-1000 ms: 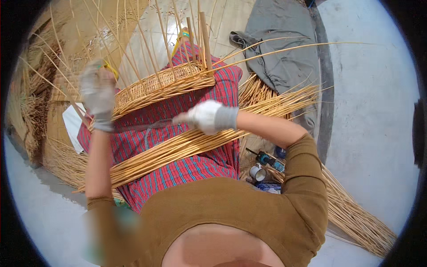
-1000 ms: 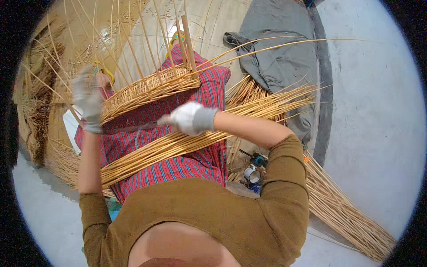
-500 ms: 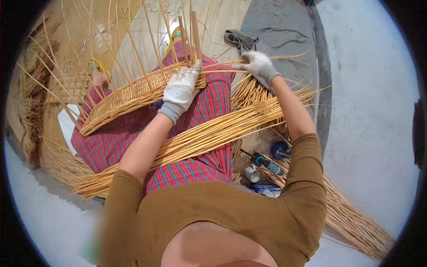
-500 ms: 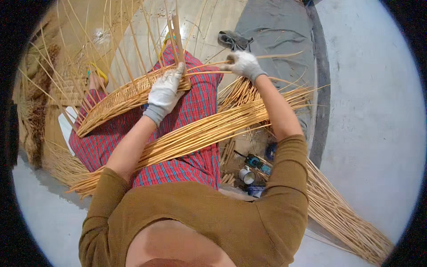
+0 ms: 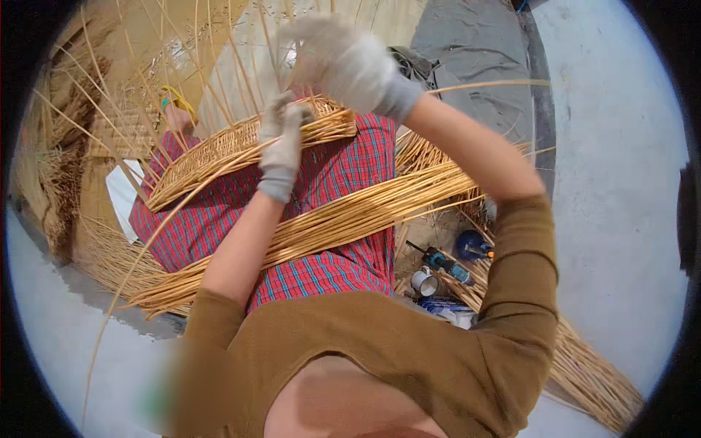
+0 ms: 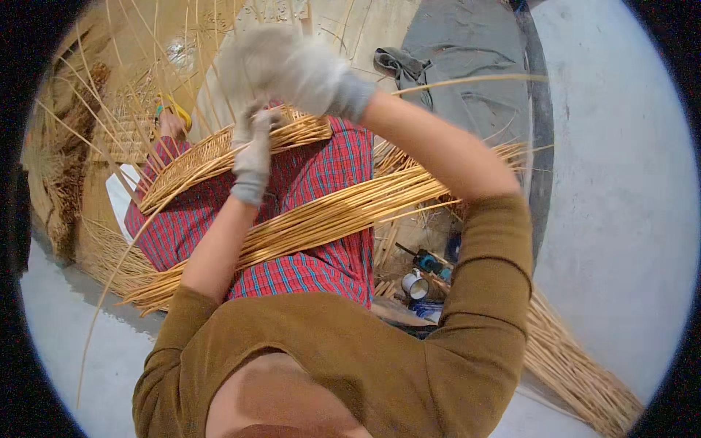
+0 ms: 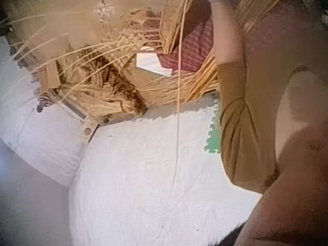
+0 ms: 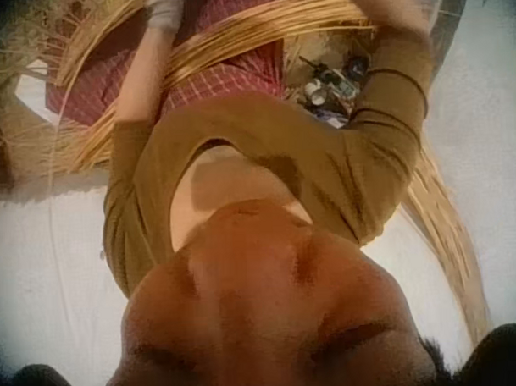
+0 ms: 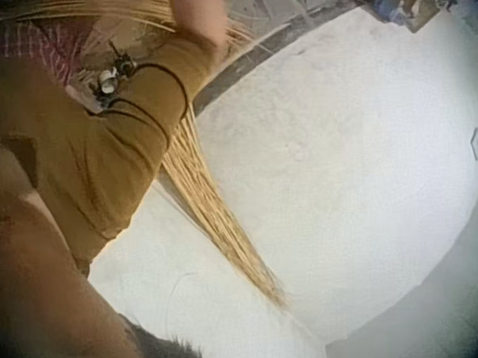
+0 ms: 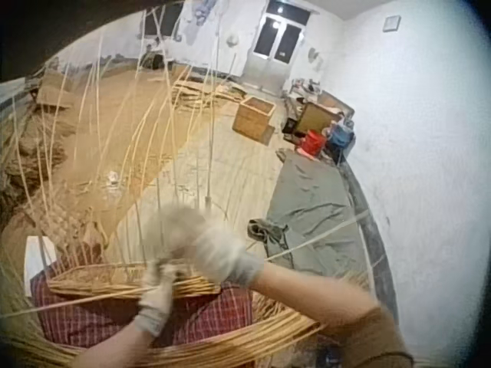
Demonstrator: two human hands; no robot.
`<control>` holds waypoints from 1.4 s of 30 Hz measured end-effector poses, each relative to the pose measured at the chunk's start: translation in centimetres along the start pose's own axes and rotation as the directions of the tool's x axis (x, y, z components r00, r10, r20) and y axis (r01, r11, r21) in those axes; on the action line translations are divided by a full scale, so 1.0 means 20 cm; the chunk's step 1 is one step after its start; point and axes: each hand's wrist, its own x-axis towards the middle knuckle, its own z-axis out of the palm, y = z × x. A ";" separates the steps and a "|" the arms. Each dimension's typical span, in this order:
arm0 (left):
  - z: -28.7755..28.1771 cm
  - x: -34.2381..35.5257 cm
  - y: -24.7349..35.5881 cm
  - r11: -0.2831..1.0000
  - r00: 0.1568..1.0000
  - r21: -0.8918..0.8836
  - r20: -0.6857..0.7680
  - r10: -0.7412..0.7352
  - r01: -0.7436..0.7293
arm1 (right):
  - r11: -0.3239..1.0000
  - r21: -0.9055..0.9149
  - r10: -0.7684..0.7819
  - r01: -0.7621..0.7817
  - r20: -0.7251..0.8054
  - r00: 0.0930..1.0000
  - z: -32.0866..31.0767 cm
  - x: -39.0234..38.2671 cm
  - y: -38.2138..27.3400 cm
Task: Weaving long reeds or straw together to form the base and sides of a basket.
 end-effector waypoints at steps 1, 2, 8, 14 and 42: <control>-0.08 -0.04 -0.05 0.598 0.954 -0.787 -0.275 -0.121 -0.151 | 0.935 -0.280 0.164 -0.216 -0.196 0.967 -0.02 -0.03 -0.05; -0.17 -0.09 -0.11 0.506 0.960 -0.862 -0.116 -0.254 0.029 | 0.750 -0.477 0.257 -0.459 -0.429 0.866 -0.05 -0.08 -0.11; -0.38 0.04 -0.09 0.592 0.985 -0.796 0.027 -0.173 0.126 | 0.506 0.189 0.830 -0.842 0.158 0.535 0.28 -0.24 -0.05; -0.25 0.66 0.49 0.834 0.988 -0.538 0.015 0.154 -0.122 | 0.468 -0.032 0.814 -0.883 -0.375 0.444 0.49 -0.20 -0.12; -1.00 -0.68 -0.31 0.988 0.984 0.009 -0.091 0.155 -0.155 | 0.309 0.945 0.846 -0.105 -0.223 0.485 0.38 -0.22 -0.68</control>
